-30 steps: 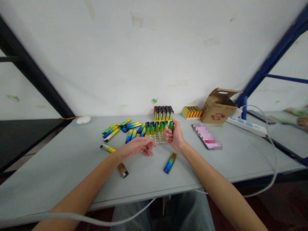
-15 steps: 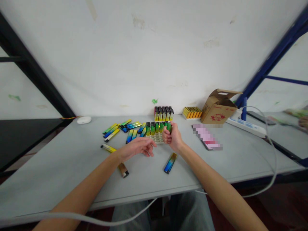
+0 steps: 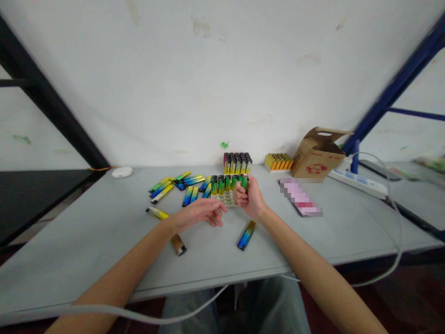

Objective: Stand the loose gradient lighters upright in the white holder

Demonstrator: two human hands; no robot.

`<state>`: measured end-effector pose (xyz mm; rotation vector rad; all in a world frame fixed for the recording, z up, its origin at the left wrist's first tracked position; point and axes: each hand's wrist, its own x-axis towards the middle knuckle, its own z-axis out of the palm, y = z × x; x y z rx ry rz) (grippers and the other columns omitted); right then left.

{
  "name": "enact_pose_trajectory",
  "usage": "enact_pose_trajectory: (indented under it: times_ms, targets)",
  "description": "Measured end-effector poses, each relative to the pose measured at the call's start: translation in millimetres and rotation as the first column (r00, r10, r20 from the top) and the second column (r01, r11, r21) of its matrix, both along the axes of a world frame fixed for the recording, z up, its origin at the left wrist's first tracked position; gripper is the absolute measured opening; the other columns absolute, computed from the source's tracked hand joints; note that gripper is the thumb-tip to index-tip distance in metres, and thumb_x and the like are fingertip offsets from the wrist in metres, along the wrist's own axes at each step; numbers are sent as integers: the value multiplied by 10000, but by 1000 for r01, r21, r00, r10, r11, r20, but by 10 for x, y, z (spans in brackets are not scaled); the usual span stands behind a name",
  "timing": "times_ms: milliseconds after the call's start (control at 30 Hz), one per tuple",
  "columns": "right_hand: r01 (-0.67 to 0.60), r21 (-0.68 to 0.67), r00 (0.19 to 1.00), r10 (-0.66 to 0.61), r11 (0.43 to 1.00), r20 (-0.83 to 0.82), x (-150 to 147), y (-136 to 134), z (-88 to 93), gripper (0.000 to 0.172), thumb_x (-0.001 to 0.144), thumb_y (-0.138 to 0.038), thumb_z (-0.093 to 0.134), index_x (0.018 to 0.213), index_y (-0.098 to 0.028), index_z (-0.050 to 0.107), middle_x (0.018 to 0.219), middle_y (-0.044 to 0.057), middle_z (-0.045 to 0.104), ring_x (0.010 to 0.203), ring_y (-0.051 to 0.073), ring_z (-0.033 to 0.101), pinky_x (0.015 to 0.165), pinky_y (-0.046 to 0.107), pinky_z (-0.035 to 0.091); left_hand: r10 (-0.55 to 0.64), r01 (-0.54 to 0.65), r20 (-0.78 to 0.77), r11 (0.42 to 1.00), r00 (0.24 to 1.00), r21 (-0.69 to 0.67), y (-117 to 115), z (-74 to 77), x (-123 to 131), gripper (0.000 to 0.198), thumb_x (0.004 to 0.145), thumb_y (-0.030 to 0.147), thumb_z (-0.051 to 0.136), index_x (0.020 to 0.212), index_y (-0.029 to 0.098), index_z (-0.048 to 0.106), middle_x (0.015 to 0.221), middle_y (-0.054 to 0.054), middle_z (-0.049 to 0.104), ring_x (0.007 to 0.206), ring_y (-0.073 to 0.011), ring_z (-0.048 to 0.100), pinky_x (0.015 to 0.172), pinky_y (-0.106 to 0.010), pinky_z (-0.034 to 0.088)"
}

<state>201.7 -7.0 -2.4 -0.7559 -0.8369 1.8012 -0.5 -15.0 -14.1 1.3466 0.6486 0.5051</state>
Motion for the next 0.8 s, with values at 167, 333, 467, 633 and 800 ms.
enact_pose_trajectory:
  times_ms: [167, 333, 467, 633, 800]
  targets:
    - [-35, 34, 995, 38, 999, -87, 14, -9, -18, 586, 851, -734, 345, 601, -205, 376, 462, -95, 219, 402, 61, 110, 354, 155, 127, -15, 16, 40, 1000, 999, -23, -5, 9, 5, 408, 850, 501, 601, 1000, 126, 655, 804, -82, 665, 789, -208, 665, 732, -309, 499]
    - [-12, 82, 989, 24, 997, -143, 16, -16, -22, 398, 855, -586, 428, 810, -201, 517, 552, -55, 406, 408, 71, 263, 361, 152, 162, -18, 19, 48, 999, 999, -26, -10, 29, 0, 398, 859, 493, 591, 1008, 129, 651, 811, -89, 676, 792, -210, 668, 738, -315, 498]
    - [23, 85, 990, -11, 996, -138, -19, -17, -15, 203, 840, -400, 499, 841, -201, 537, 641, -32, 506, 455, 83, 388, 376, 165, 242, -29, 30, 42, 999, 999, -25, -12, 35, -1, 391, 848, 486, 611, 1010, 133, 655, 815, -81, 668, 796, -208, 666, 742, -316, 495]
    - [128, 215, 990, -136, 968, 22, -40, -7, -37, 232, 842, -399, 589, 813, -170, 616, 744, 7, 593, 639, 118, 543, 523, 204, 414, -26, 27, 29, 999, 999, -26, -7, 23, -5, 340, 843, 437, 634, 1016, 146, 660, 826, -68, 656, 814, -206, 665, 753, -315, 493]
    - [152, 495, 935, -286, 855, 207, 45, 39, -92, 282, 809, -476, 653, 827, -195, 666, 762, -9, 619, 732, 126, 563, 705, 226, 460, -40, 40, 28, 999, 999, -23, 14, 0, -9, 319, 857, 417, 623, 1028, 150, 660, 829, -56, 636, 822, -202, 663, 755, -315, 494]
